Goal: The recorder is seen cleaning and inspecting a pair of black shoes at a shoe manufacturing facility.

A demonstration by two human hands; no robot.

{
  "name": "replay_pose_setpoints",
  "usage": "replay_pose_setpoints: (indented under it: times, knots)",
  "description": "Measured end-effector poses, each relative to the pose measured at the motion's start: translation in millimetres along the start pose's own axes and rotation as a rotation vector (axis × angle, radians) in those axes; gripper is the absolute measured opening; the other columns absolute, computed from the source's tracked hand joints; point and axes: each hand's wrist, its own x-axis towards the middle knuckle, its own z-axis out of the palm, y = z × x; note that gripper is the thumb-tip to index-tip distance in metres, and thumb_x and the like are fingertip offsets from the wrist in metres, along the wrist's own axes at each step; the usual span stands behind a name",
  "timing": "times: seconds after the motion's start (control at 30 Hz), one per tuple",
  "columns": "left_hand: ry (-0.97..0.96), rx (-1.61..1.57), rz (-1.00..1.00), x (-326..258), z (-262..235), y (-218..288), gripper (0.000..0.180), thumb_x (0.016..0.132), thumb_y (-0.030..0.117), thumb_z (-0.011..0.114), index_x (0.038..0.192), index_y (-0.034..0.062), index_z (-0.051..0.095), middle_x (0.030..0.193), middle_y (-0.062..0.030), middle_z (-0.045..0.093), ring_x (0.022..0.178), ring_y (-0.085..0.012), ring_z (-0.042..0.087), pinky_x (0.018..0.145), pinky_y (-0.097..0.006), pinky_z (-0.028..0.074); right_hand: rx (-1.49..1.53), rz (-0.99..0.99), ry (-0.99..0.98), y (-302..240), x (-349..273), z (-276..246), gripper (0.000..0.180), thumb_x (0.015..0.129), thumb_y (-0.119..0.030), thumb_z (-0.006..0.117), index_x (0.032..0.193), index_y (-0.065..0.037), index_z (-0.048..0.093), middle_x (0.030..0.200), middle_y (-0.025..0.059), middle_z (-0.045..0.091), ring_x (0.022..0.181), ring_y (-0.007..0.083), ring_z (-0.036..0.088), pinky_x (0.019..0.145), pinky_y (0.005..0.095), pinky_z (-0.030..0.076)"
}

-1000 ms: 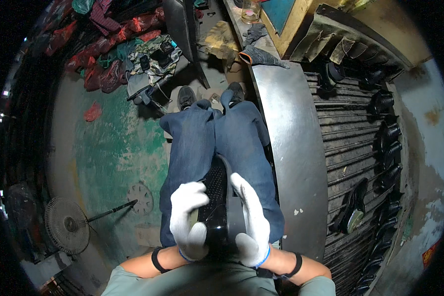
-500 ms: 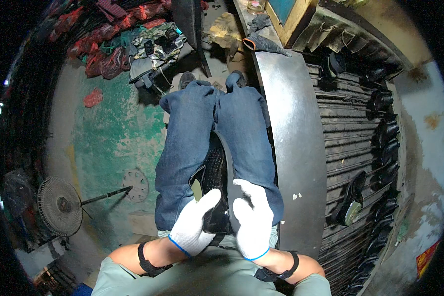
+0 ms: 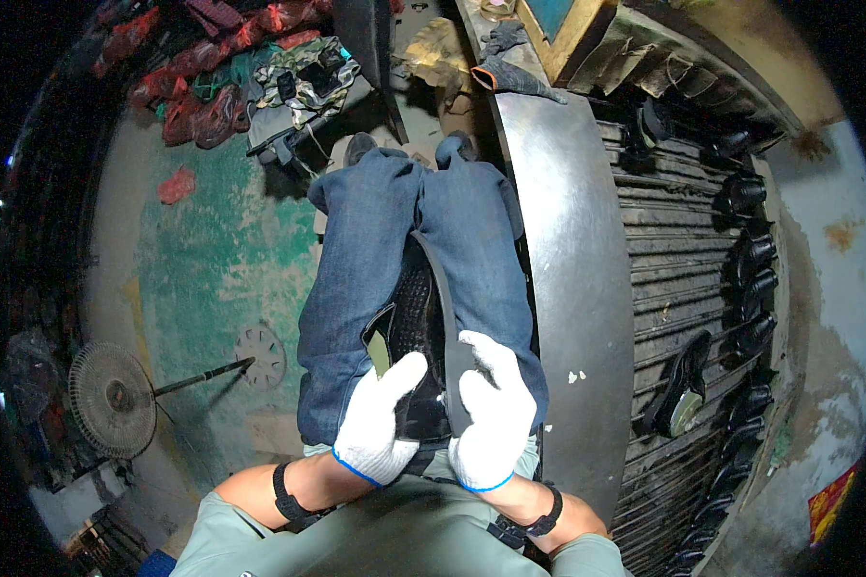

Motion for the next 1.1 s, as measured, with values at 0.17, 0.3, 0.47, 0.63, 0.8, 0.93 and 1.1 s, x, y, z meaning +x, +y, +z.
replay_pose_setpoints:
  times: [0.17, 0.3, 0.47, 0.63, 0.8, 0.93, 1.1]
  knots:
    - [0.036, 0.016, -0.028, 2.7, -1.4, -0.6, 0.035, 0.105, 0.007, 0.074, 0.139, 0.0044, 0.065, 0.119, -0.0079, 0.075, 0.101, -0.0198, 0.077, 0.084, -0.037, 0.067, -0.143, -0.055, -0.073, -0.7, 5.4, -3.4, 0.044, 0.097, -0.006, 0.048, 0.130, 0.014, 0.071, 0.120, 0.0205, 0.072, 0.111, 0.0260, 0.067, 0.104, 0.0362, 0.051]
    - [0.076, 0.088, 0.082, 8.1, 2.0, -3.1, 0.038, 0.102, 0.005, 0.077, 0.139, 0.0034, 0.065, 0.119, -0.0079, 0.075, 0.102, -0.0194, 0.077, 0.086, -0.035, 0.066, -0.320, -0.270, -0.098, 20.7, 10.0, -9.3, 0.041, 0.097, -0.008, 0.056, 0.131, 0.006, 0.074, 0.111, 0.0193, 0.068, 0.099, 0.0317, 0.066, 0.090, 0.0370, 0.053]
    - [0.088, 0.120, 0.078, 5.7, 2.8, 7.3, 0.042, 0.100, 0.004, 0.079, 0.139, 0.0030, 0.065, 0.119, -0.0085, 0.076, 0.102, -0.0212, 0.077, 0.087, -0.037, 0.066, -0.415, -0.278, -0.190, 18.6, 15.6, -22.4, 0.039, 0.104, -0.011, 0.054, 0.132, 0.006, 0.075, 0.106, 0.0182, 0.067, 0.095, 0.0291, 0.065, 0.087, 0.0374, 0.052]
    - [0.025, 0.265, 0.070, 6.2, -23.6, 10.8, 0.057, 0.099, 0.001, 0.079, 0.152, 0.0026, 0.057, 0.135, -0.0079, 0.071, 0.116, -0.0203, 0.073, 0.101, -0.038, 0.062, 0.286, 0.021, -0.314, 44.6, 32.8, -25.5, 0.044, 0.118, -0.024, 0.049, 0.138, 0.008, 0.070, 0.120, 0.0165, 0.076, 0.109, 0.0230, 0.072, 0.100, 0.0359, 0.056]
    - [-0.077, 0.438, 0.181, 1.1, -22.9, 21.8, 0.071, 0.096, -0.006, 0.076, 0.162, 0.0020, 0.049, 0.147, -0.0072, 0.067, 0.130, -0.0185, 0.066, 0.116, -0.037, 0.054, 0.696, 0.158, -0.230, 42.6, 50.4, -8.1, 0.053, 0.117, -0.030, 0.055, 0.146, 0.014, 0.061, 0.132, 0.0216, 0.074, 0.114, 0.0257, 0.073, 0.104, 0.0392, 0.056]
    - [-0.145, 0.525, 0.270, 4.0, -19.5, 25.7, 0.077, 0.094, -0.006, 0.077, 0.164, 0.0018, 0.046, 0.152, -0.0107, 0.063, 0.136, -0.0219, 0.064, 0.120, -0.039, 0.052, 0.682, 0.070, -0.158, 45.6, 65.5, -0.9, 0.062, 0.116, -0.032, 0.057, 0.156, 0.015, 0.052, 0.152, 0.0271, 0.064, 0.134, 0.0331, 0.066, 0.111, 0.0434, 0.054]
    - [-0.151, 0.713, 0.346, 3.2, -15.6, 24.2, 0.089, 0.090, 0.004, 0.086, 0.166, -0.0006, 0.039, 0.156, -0.0128, 0.059, 0.140, -0.0230, 0.060, 0.121, -0.040, 0.048, 0.692, 0.084, -0.262, 34.0, 84.7, 13.2, 0.073, 0.121, -0.045, 0.039, 0.172, 0.007, 0.031, 0.178, 0.0223, 0.037, 0.165, 0.0311, 0.034, 0.138, 0.0423, 0.024]
